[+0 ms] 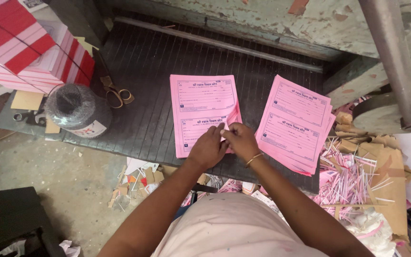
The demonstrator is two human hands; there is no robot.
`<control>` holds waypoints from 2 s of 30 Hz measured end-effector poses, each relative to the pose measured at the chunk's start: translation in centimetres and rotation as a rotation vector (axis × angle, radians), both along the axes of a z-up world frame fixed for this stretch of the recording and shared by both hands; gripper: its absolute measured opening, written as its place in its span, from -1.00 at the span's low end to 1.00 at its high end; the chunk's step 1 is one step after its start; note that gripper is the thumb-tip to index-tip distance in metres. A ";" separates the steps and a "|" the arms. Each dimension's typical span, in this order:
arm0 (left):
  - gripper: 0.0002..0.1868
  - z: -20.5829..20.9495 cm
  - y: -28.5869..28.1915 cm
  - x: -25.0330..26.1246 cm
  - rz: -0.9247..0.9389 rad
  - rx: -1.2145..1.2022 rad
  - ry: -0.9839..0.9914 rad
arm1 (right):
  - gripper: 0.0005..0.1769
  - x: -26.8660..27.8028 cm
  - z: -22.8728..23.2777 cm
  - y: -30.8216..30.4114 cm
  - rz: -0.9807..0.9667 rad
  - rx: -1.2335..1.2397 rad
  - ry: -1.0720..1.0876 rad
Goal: The person repeatedly picks up stacks of pink printed paper sheets, aligns them, and places them on a dark work surface. The person occasionally moves the stacks to a nearby shelf and returns to continue stacking more sheets.
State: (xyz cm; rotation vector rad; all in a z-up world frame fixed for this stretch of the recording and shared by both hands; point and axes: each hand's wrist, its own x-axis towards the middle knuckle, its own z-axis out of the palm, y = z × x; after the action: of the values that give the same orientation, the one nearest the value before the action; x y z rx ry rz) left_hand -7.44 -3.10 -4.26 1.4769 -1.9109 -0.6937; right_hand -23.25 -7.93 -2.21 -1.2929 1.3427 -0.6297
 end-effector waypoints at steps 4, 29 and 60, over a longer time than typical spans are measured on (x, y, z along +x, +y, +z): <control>-0.40 0.2 -0.1 -0.1 0.031 0.002 0.034 | -0.70 0.2 -0.2 -0.3 -0.004 0.039 -0.047; 0.40 4.0 3.6 14.1 0.350 0.721 1.643 | -0.84 -0.3 4.4 -1.5 1.285 -0.627 0.375; -0.27 4.6 2.5 14.3 0.935 0.621 -0.043 | -0.10 16.6 2.5 -2.7 0.798 -0.910 0.794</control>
State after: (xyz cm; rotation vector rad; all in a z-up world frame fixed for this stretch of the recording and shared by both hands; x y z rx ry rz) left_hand 6.87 -0.63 0.38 2.4898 -0.8210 -0.8020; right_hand -6.68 -10.63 0.30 -2.8282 0.9474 -0.1061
